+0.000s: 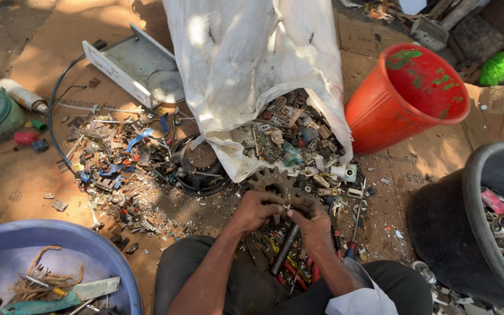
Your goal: The person sits on the ground and uses a hammer to repeatedly strike a metal gear-like object, breaking it into smaller pieces. The person occasionally picks up and repositions the metal pieces during the process.
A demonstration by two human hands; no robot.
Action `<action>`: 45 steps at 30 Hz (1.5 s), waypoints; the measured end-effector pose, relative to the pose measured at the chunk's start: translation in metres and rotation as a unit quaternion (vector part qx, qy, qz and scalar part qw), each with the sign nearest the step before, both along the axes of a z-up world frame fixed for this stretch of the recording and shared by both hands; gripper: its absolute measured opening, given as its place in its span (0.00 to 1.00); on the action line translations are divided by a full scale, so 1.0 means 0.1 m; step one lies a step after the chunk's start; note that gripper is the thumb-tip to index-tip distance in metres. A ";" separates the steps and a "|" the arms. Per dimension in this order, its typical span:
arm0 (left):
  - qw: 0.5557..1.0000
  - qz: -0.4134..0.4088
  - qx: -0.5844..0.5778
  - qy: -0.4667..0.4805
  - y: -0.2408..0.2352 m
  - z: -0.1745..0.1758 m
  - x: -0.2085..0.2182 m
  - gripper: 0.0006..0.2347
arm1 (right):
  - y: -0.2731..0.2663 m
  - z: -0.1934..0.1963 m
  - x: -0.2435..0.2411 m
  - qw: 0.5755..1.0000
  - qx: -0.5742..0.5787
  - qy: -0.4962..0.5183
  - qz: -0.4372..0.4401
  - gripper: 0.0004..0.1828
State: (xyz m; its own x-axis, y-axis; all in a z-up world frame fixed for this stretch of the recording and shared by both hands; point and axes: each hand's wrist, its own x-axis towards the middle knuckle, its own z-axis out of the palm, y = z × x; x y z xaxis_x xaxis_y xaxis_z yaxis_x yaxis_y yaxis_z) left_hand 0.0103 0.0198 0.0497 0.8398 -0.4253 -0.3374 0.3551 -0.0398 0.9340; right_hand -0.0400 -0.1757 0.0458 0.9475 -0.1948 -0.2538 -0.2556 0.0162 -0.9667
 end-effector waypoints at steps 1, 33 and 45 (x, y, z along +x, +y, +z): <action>1.000 0.012 0.014 0.000 0.00 -0.03 -0.04 0.09 | 0.00 -0.02 -0.03 1.000 0.019 -0.007 0.000 0.21; 0.905 0.411 -0.030 0.103 0.30 -0.64 -0.28 0.06 | -0.38 0.48 -0.60 0.824 0.566 0.006 0.008 0.20; 0.890 0.452 0.019 0.054 0.71 -0.38 0.00 0.04 | -0.42 0.67 -0.54 0.829 0.559 -0.014 -0.023 0.23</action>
